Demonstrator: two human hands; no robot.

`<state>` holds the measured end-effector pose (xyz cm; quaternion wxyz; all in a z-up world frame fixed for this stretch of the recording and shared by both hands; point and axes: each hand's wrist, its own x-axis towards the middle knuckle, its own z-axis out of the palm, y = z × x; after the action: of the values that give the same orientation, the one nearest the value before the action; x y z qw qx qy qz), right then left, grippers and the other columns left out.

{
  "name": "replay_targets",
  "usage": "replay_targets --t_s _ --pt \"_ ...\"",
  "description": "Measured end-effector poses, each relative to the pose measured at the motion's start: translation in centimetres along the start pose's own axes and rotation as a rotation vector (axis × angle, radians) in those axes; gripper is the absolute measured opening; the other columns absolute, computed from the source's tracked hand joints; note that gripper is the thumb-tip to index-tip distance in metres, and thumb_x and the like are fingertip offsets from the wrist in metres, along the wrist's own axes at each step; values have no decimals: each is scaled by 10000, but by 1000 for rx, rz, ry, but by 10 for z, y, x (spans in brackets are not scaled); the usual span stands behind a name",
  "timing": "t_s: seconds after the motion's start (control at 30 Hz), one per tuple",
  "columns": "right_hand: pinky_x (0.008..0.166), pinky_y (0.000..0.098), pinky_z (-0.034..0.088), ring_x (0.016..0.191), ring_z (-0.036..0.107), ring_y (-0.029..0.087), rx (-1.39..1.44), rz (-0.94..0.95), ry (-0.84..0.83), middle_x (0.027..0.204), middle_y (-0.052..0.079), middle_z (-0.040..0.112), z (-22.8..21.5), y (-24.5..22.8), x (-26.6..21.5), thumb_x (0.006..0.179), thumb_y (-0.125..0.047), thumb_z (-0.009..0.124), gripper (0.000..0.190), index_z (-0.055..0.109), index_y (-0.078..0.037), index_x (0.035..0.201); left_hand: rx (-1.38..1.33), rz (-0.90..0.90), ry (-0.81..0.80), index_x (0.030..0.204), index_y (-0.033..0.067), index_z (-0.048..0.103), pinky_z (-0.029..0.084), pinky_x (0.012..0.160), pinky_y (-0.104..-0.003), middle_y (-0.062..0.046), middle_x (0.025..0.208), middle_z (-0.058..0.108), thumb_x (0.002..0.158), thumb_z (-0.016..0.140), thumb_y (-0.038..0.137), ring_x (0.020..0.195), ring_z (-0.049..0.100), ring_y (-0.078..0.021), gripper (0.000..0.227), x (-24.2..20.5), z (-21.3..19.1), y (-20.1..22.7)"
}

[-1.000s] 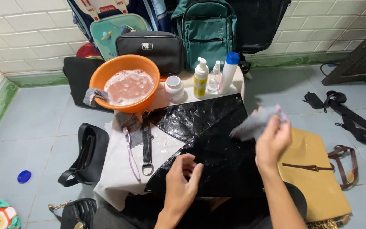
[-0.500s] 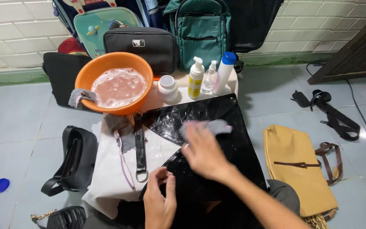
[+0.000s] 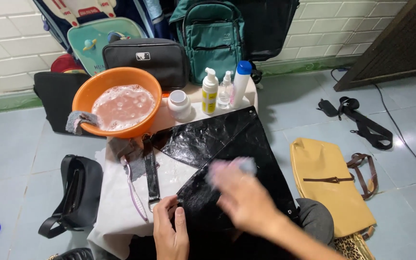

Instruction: Cleaning a black leather bag using a cloth, toothbrush, and soapy water.

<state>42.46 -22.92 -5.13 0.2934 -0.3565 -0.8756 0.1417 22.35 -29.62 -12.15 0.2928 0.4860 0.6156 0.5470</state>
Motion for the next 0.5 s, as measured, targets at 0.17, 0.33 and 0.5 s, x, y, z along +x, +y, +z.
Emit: replay_targets --t_s 0.17,0.33,0.5 --pt "1187 524 278 1456 354 395 -442 226 -232 1619 165 366 -23 147 40 1063 -312 261 550 440 12 1469 134 -59 -8 1239 24 613 531 992 -410 -145 1255 593 980 536 204 1096 666 -284 325 -1 3 18" --pt "1235 485 141 1541 180 351 -296 317 -194 1680 139 220 -20 90 7 993 -373 360 657 328 -37 1557 160 -30 -65 1243 18 597 494 1029 -422 -144 1311 544 1001 502 235 1168 606 -282 339 -2 4 14" --pt "1215 488 269 1486 409 357 14 46 34 1613 146 432 17 -24 -39 953 -380 516 639 454 -63 1504 108 47 -16 1219 -9 618 516 1006 -402 -165 1289 572 981 521 196 1125 637 -286 328 1 6 -2"
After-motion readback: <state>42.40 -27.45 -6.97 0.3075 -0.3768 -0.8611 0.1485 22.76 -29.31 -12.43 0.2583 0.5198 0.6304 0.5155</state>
